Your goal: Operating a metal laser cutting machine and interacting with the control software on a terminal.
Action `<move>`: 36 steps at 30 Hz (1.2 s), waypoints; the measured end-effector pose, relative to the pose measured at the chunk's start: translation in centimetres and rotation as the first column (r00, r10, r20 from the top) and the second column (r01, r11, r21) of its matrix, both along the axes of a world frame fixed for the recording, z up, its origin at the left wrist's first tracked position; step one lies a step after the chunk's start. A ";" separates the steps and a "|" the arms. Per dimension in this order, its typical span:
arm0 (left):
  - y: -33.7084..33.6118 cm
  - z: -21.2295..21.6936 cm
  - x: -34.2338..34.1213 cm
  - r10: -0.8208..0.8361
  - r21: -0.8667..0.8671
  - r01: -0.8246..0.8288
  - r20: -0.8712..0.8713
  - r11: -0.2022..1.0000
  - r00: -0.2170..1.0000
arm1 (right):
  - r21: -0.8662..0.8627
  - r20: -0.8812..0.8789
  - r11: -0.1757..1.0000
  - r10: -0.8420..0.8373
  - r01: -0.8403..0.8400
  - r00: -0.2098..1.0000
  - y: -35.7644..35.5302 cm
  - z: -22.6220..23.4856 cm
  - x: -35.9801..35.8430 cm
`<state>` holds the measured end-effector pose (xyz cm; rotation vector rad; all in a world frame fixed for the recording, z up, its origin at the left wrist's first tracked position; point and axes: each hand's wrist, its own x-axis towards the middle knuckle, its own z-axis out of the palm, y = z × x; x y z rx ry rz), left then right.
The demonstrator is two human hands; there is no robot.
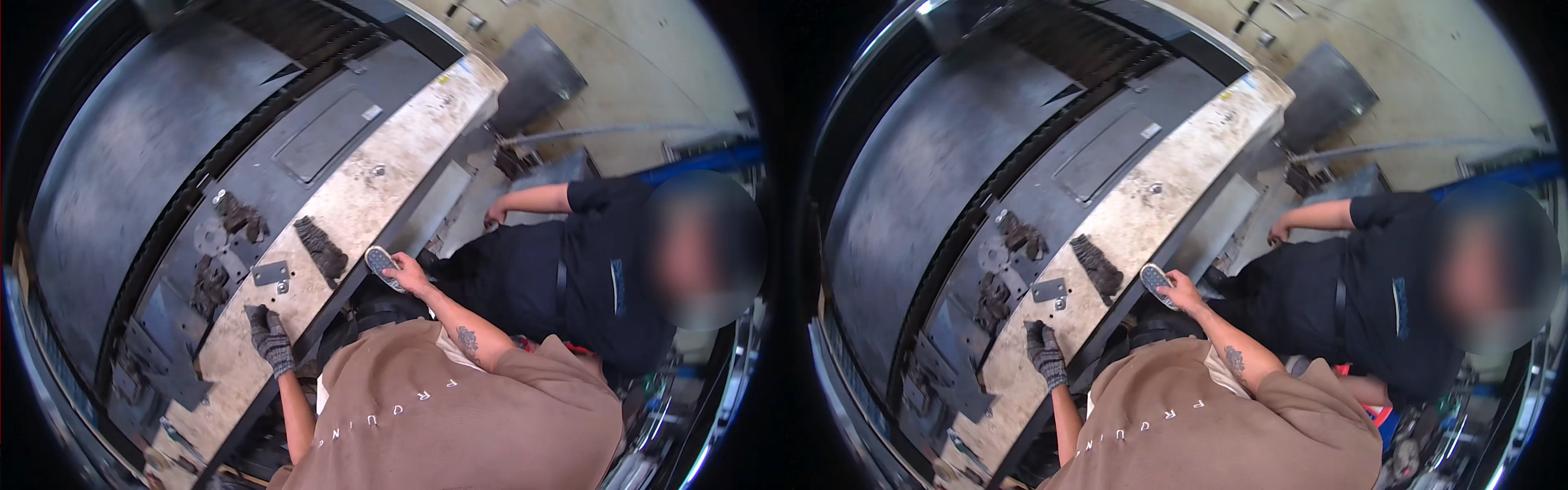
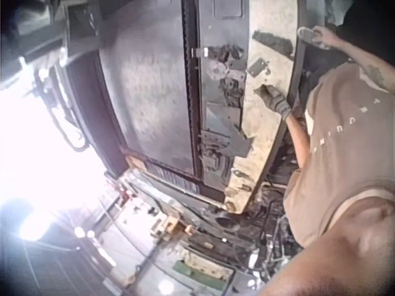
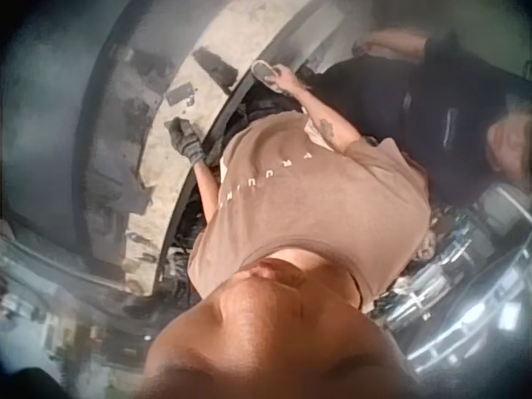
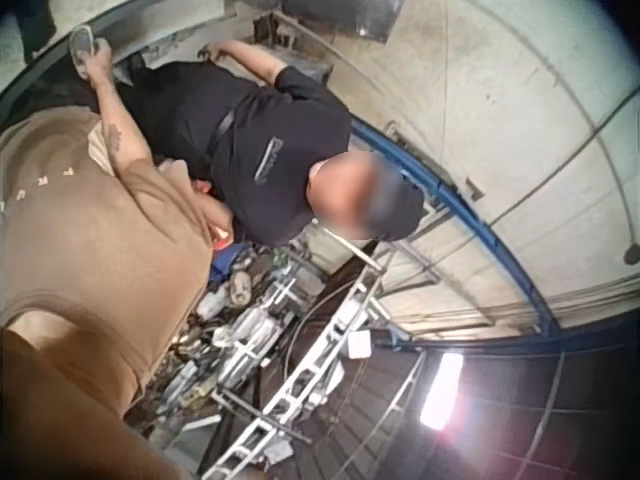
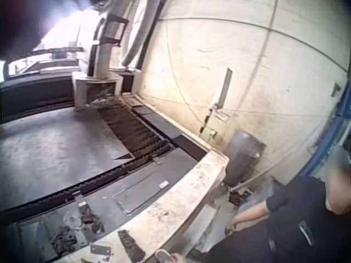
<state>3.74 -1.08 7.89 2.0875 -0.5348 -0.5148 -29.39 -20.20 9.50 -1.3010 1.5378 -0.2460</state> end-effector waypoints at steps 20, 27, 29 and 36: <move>-23.3 1.5 -18.7 -0.162 -0.158 0.073 -0.985 0.985 0.052 | -0.035 0.332 0.980 0.197 -0.197 0.922 -5.0 5.6 -11.9; -30.4 -1.4 -20.8 -0.041 -0.011 0.082 -0.928 0.997 0.370 | 0.072 0.000 0.995 -0.071 0.071 0.997 -5.7 1.6 -25.4; -32.0 -3.3 -19.3 -0.057 0.111 0.276 -0.843 0.955 0.534 | 0.026 0.004 0.991 -0.134 0.134 0.991 -5.4 1.1 -27.0; -36.5 -3.1 -20.4 0.265 0.317 0.008 -0.805 0.948 0.530 | 0.195 -0.074 0.911 -0.356 0.363 0.932 -6.0 -3.5 -27.6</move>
